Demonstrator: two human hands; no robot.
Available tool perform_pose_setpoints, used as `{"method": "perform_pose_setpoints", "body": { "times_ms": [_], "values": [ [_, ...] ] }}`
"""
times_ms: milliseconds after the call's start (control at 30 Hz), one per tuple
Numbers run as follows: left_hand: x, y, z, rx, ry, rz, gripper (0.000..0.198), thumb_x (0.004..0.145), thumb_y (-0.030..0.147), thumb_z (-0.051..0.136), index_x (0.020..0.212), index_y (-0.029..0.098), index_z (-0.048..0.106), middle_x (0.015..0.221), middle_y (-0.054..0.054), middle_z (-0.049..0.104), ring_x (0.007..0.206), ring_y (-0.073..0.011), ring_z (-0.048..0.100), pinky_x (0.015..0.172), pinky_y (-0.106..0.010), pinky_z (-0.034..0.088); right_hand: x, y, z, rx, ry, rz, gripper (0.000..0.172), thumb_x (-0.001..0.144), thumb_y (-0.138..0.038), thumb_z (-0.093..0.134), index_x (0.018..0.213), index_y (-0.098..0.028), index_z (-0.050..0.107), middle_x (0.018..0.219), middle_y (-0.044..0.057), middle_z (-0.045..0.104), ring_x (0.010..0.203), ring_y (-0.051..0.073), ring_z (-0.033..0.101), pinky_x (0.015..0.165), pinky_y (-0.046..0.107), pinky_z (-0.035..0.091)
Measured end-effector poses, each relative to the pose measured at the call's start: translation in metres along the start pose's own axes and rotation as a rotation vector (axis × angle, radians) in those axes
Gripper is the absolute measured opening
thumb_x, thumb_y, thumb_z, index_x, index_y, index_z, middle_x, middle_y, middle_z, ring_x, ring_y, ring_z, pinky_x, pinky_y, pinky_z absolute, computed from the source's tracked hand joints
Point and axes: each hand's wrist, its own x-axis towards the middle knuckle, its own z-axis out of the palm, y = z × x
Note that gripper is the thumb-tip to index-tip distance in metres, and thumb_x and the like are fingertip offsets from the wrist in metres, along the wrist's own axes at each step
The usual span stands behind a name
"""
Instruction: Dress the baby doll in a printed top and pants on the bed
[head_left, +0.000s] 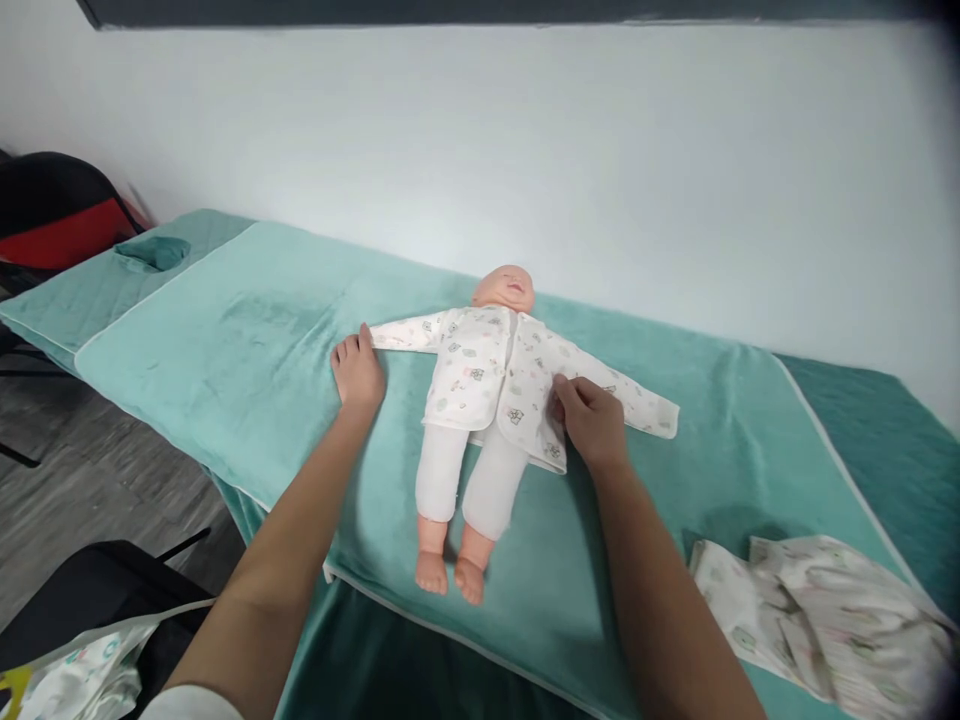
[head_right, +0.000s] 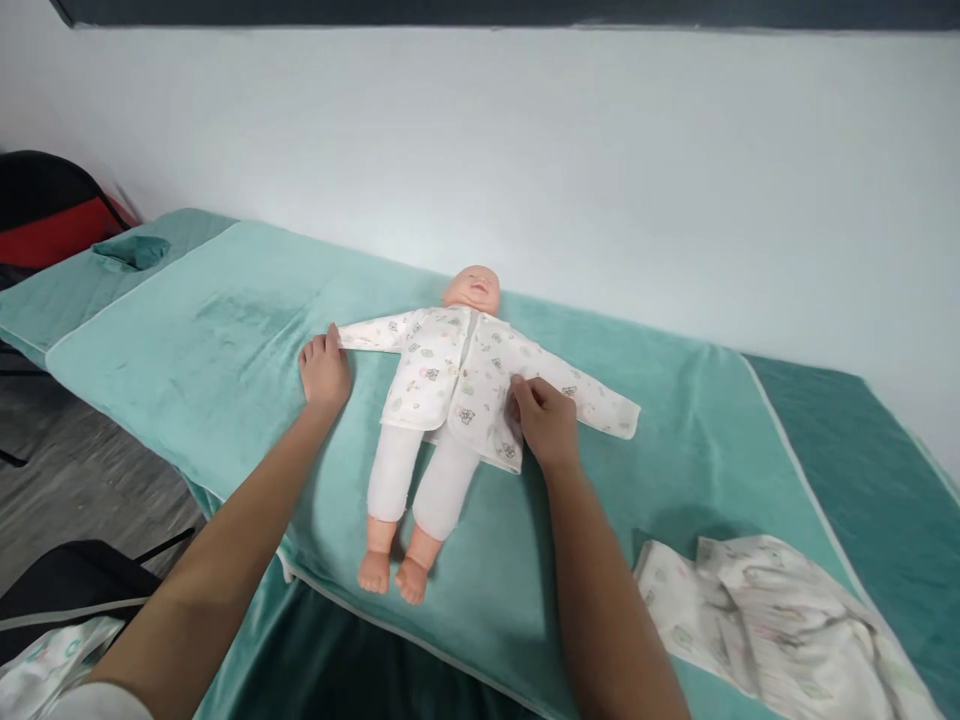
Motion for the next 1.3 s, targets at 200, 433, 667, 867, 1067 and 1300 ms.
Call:
{"method": "perform_pose_setpoints", "body": {
  "times_ms": [200,433,667,867,1067,1300],
  "values": [
    [0.003,-0.001,0.010,0.019,0.066,-0.057,0.055,0.103,0.018,0.032,0.154,0.012,0.051,0.138,-0.020,0.062,0.129,-0.0366,0.055,0.116,-0.050,0.038,-0.015,-0.019,0.016,0.090,0.163,-0.196,0.031,0.090,-0.050,0.062,0.077,-0.021,0.063,0.069,-0.001,0.060,0.066,0.015,0.054,0.064,0.030,0.043],
    [0.003,-0.001,0.010,-0.020,0.090,-0.048,0.054,0.095,0.009,0.044,0.147,0.015,0.058,0.133,-0.020,0.063,0.125,-0.0356,0.057,0.113,-0.050,0.041,0.011,-0.079,0.038,-0.261,0.180,-0.194,0.023,0.089,-0.045,0.062,0.095,-0.023,0.060,0.102,0.006,0.069,0.081,0.020,0.059,0.079,0.036,0.046],
    [0.004,-0.001,0.010,-0.015,0.094,-0.094,0.046,0.095,0.006,0.042,0.135,0.016,0.063,0.124,-0.017,0.065,0.119,-0.0344,0.059,0.103,-0.046,0.043,0.046,-0.109,0.045,-0.575,-0.055,0.067,0.034,0.097,-0.055,0.051,0.090,-0.022,0.054,0.092,0.012,0.066,0.086,0.029,0.060,0.078,0.040,0.044],
    [0.005,0.001,0.008,0.006,0.145,-0.177,0.049,0.093,0.004,0.043,0.133,0.020,0.064,0.127,-0.017,0.062,0.118,-0.0337,0.059,0.101,-0.046,0.042,0.053,-0.085,0.044,-0.292,0.002,-0.009,0.034,0.094,-0.031,0.053,0.066,-0.024,0.035,0.065,-0.003,0.041,0.065,0.017,0.032,0.066,0.032,0.027],
    [0.005,0.001,0.011,0.028,0.140,-0.167,0.048,0.093,0.004,0.045,0.132,0.021,0.065,0.124,-0.017,0.062,0.117,-0.0346,0.057,0.100,-0.048,0.041,0.060,-0.087,0.046,0.075,0.125,-0.166,0.039,0.092,-0.027,0.056,0.067,-0.024,0.026,0.064,-0.006,0.026,0.064,0.013,0.029,0.064,0.031,0.027],
    [0.005,0.001,0.010,0.031,0.152,-0.172,0.045,0.095,0.007,0.042,0.131,0.021,0.065,0.126,-0.017,0.062,0.119,-0.0349,0.057,0.102,-0.048,0.040,0.061,-0.078,0.063,0.094,0.211,-0.356,0.021,0.093,-0.039,0.058,0.103,-0.022,0.065,0.112,0.008,0.066,0.099,0.022,0.061,0.095,0.042,0.049]
  ]
}}
